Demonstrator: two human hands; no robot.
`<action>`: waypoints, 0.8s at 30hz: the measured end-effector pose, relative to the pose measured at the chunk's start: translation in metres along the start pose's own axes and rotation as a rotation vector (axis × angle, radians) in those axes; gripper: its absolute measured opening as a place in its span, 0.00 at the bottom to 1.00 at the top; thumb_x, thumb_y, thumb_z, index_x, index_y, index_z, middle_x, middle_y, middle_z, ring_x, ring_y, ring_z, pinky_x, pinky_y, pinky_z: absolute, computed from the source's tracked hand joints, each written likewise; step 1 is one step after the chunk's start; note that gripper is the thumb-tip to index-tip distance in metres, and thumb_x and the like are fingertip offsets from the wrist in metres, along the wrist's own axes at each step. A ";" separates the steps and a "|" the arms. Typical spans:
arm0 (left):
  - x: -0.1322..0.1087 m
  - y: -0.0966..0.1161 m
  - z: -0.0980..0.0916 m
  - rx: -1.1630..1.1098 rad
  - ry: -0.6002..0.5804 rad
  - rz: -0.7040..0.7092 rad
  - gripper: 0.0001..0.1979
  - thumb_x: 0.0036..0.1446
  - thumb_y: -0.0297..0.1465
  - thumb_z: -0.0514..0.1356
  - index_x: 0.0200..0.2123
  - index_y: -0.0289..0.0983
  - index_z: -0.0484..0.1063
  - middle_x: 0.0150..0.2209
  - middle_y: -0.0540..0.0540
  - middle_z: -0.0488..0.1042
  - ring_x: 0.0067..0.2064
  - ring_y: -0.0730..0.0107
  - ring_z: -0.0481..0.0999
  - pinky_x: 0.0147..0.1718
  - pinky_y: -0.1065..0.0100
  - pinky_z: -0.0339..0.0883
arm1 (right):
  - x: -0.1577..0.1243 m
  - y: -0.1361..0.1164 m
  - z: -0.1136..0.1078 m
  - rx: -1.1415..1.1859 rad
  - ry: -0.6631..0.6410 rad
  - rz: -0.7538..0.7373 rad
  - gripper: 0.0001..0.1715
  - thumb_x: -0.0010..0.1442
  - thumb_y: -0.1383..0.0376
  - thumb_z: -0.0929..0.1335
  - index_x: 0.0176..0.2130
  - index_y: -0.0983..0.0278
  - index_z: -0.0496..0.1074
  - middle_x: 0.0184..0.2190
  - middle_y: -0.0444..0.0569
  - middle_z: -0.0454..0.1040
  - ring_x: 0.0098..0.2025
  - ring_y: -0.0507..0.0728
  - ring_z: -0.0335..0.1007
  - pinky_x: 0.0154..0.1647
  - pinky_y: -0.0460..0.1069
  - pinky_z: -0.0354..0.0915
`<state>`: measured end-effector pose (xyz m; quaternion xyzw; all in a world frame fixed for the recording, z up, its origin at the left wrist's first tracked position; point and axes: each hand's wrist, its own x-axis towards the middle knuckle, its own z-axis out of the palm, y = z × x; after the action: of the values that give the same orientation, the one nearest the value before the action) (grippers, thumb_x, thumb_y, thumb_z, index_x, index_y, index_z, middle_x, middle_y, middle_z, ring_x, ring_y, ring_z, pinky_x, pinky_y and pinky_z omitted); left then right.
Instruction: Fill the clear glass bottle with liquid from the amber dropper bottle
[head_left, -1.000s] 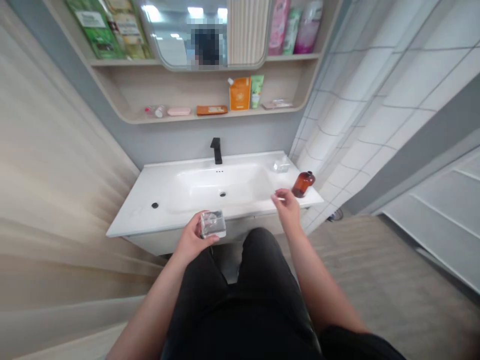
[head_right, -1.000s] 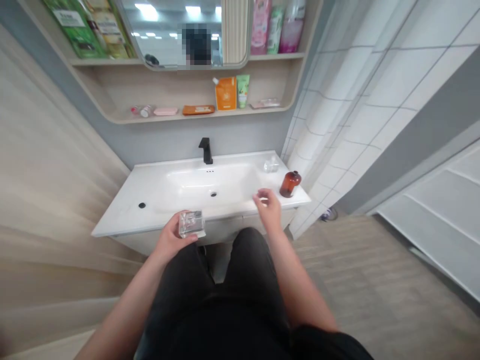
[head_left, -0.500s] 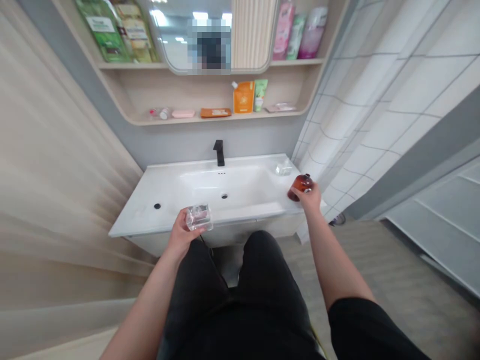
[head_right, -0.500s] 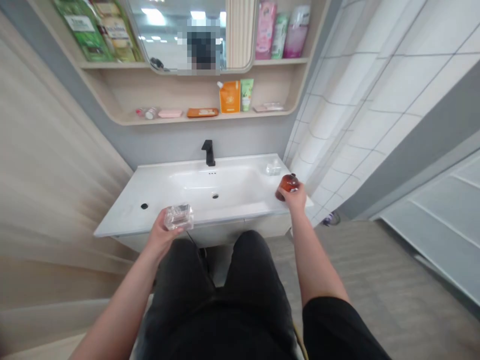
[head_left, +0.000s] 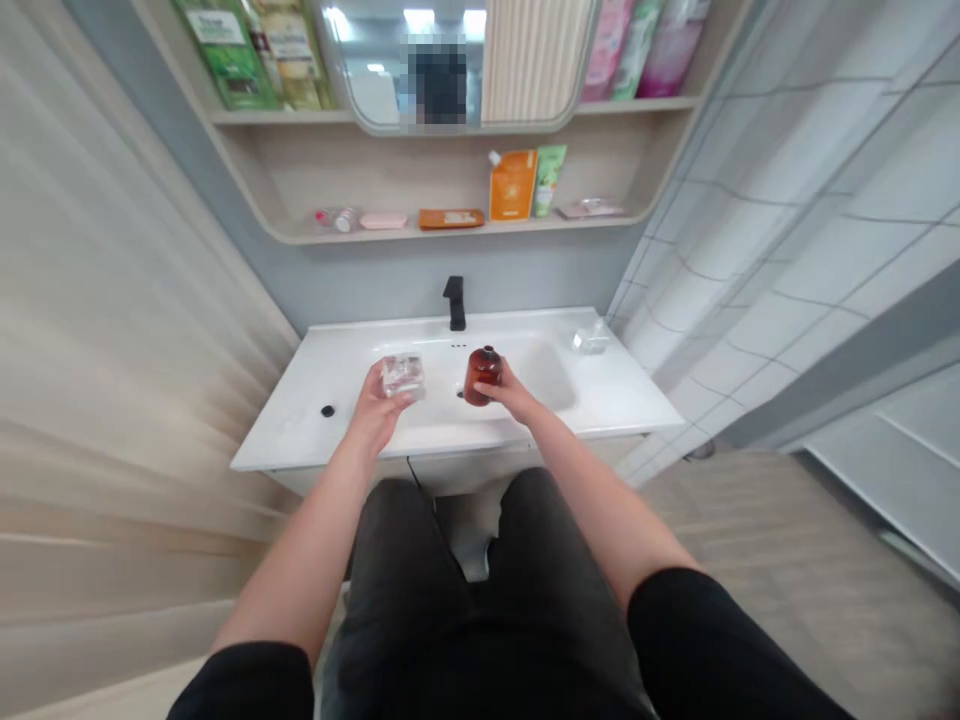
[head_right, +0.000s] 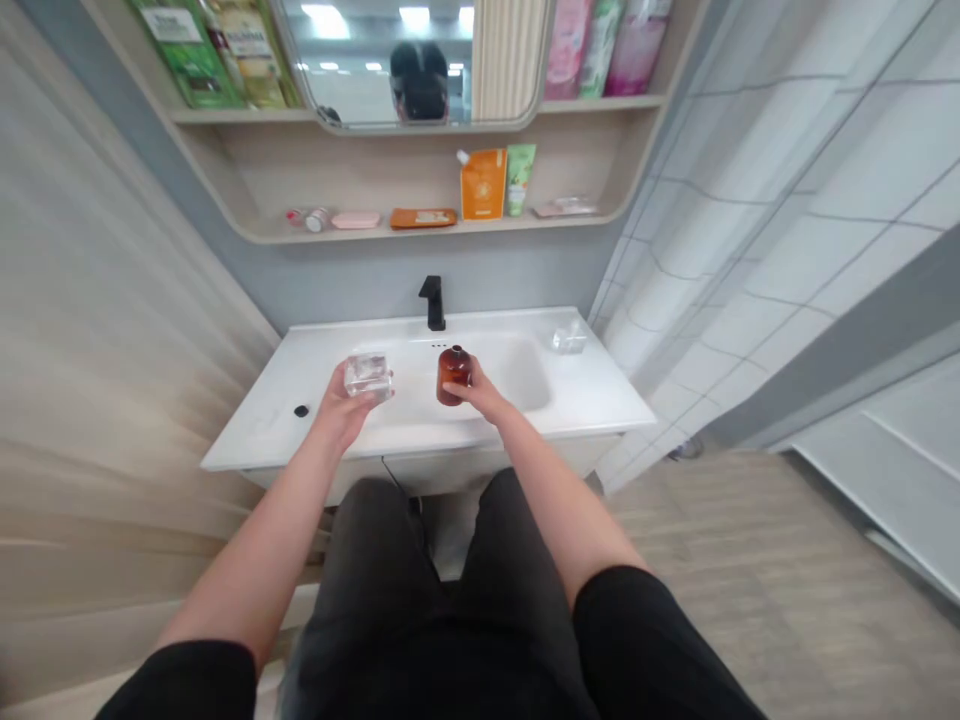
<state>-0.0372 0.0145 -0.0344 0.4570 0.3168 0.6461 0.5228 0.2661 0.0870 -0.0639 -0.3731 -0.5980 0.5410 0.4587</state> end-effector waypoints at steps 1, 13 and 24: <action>0.008 -0.006 -0.001 -0.008 -0.013 -0.016 0.44 0.43 0.33 0.85 0.62 0.50 0.72 0.62 0.42 0.80 0.60 0.47 0.83 0.54 0.46 0.82 | 0.008 0.004 0.006 0.022 -0.006 0.014 0.53 0.50 0.51 0.83 0.68 0.54 0.65 0.61 0.51 0.78 0.64 0.67 0.75 0.68 0.67 0.73; 0.063 -0.079 -0.015 -0.029 0.069 -0.071 0.46 0.33 0.26 0.82 0.57 0.46 0.72 0.54 0.46 0.77 0.50 0.59 0.80 0.47 0.61 0.75 | 0.010 0.035 0.031 -0.034 -0.024 0.120 0.50 0.46 0.56 0.83 0.65 0.56 0.71 0.57 0.49 0.82 0.57 0.65 0.77 0.66 0.61 0.71; 0.060 -0.097 -0.019 0.058 0.106 -0.107 0.45 0.30 0.28 0.83 0.54 0.45 0.70 0.49 0.48 0.77 0.49 0.59 0.78 0.50 0.60 0.73 | 0.018 0.046 0.029 -0.082 -0.007 0.134 0.53 0.44 0.57 0.83 0.67 0.55 0.73 0.51 0.46 0.84 0.51 0.63 0.79 0.58 0.59 0.75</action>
<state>-0.0191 0.0982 -0.1117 0.4196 0.3865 0.6309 0.5258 0.2303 0.1015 -0.1067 -0.4290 -0.5950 0.5467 0.4038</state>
